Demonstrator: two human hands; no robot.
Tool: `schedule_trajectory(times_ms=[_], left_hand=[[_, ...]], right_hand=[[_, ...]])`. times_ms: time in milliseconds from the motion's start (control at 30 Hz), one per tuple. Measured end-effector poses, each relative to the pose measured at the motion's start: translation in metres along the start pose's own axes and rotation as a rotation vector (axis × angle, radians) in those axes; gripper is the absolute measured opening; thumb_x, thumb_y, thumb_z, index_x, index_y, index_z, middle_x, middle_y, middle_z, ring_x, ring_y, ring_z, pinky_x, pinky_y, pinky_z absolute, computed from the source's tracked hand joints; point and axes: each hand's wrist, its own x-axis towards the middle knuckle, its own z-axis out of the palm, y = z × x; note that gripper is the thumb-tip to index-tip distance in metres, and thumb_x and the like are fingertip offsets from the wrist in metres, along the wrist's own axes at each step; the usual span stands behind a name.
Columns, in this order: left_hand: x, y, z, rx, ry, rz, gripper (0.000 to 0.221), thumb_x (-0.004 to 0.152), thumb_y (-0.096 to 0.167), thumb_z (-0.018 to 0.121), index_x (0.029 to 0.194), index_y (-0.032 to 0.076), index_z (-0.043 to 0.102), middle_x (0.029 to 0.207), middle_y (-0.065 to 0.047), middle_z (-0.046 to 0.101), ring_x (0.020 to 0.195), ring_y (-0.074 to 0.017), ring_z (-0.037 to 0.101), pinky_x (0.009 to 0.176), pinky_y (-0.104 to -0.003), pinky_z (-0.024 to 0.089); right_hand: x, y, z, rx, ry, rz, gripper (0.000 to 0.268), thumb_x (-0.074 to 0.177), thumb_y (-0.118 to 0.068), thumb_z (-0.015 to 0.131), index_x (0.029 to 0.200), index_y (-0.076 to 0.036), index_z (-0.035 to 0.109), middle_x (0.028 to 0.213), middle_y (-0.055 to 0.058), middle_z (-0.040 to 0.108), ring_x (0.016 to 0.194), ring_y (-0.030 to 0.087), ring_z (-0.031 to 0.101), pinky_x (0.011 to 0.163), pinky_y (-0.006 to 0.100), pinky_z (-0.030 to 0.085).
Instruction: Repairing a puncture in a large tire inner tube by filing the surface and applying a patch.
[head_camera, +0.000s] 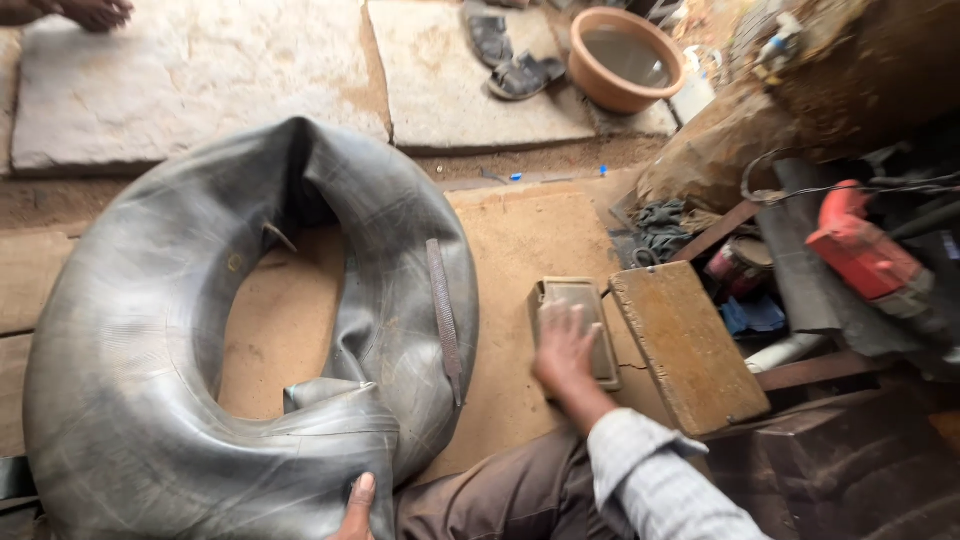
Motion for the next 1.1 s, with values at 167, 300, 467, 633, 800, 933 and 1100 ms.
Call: schedule_trajectory(times_ms=[167,300,467,633,800,933,1100], left_hand=[[-0.069,0.241,-0.032,-0.204,0.105,0.232,0.046,0.083,0.027,0.083,0.105,-0.011,0.071,0.105,-0.016,0.076,0.093,-0.0189,0.07,0.09,-0.031,0.051],[-0.095,0.275,-0.036,-0.365,0.124,0.23,0.049,0.083,0.025,0.084,0.108,-0.014,0.071,0.112,-0.018,0.073,0.097,-0.0208,0.069,0.093,-0.035,0.052],[-0.073,0.27,-0.042,-0.241,0.122,0.028,0.061,0.083,0.032,0.085,0.116,-0.016,0.068,0.119,-0.022,0.073,0.104,-0.0272,0.067,0.096,-0.039,0.051],[-0.058,0.331,-0.062,-0.198,0.166,0.017,0.064,0.078,0.029,0.088,0.122,-0.012,0.065,0.123,-0.019,0.071,0.107,-0.0277,0.066,0.094,-0.039,0.051],[-0.018,0.409,-0.105,-0.412,0.225,-0.055,0.059,0.071,0.014,0.088,0.119,-0.009,0.064,0.118,-0.013,0.072,0.103,-0.0239,0.069,0.092,-0.037,0.054],[-0.001,0.45,-0.141,-0.58,0.204,-0.097,0.048,0.071,0.004,0.085,0.113,-0.01,0.065,0.112,-0.014,0.073,0.097,-0.0252,0.07,0.088,-0.04,0.058],[0.06,0.46,-0.161,-0.706,0.144,-0.035,0.034,0.076,0.0,0.082,0.106,-0.011,0.071,0.107,-0.015,0.074,0.091,-0.0251,0.071,0.085,-0.038,0.059]], right_hand=[[-0.094,-0.05,0.006,0.006,-0.132,-0.257,0.029,0.091,-0.019,0.057,0.113,-0.008,0.073,0.118,0.018,0.071,0.114,0.037,0.066,0.105,0.058,0.044],[-0.182,-0.095,-0.014,0.299,-0.236,-0.482,0.035,0.095,-0.042,0.06,0.108,-0.013,0.076,0.111,0.017,0.072,0.107,0.038,0.066,0.098,0.054,0.048],[-0.226,-0.108,-0.019,0.314,-0.04,-0.581,0.049,0.101,-0.051,0.052,0.108,-0.009,0.075,0.114,0.017,0.07,0.113,0.035,0.061,0.105,0.055,0.039],[-0.253,-0.112,-0.065,0.272,0.047,-0.591,0.055,0.098,-0.055,0.051,0.108,-0.006,0.075,0.116,0.015,0.07,0.117,0.032,0.06,0.1,0.045,0.042],[-0.246,-0.117,-0.04,0.098,-0.229,-0.637,0.06,0.099,-0.06,0.047,0.107,-0.01,0.079,0.116,0.013,0.074,0.114,0.03,0.067,0.093,0.044,0.051],[-0.216,-0.107,-0.007,0.106,-0.403,-0.571,0.066,0.096,-0.066,0.046,0.107,-0.01,0.079,0.12,0.014,0.074,0.113,0.033,0.068,0.093,0.046,0.055],[-0.169,-0.117,-0.059,0.757,-0.595,-0.007,0.088,0.09,-0.078,0.046,0.127,0.0,0.065,0.127,0.025,0.069,0.117,0.04,0.069,0.097,0.051,0.052]])
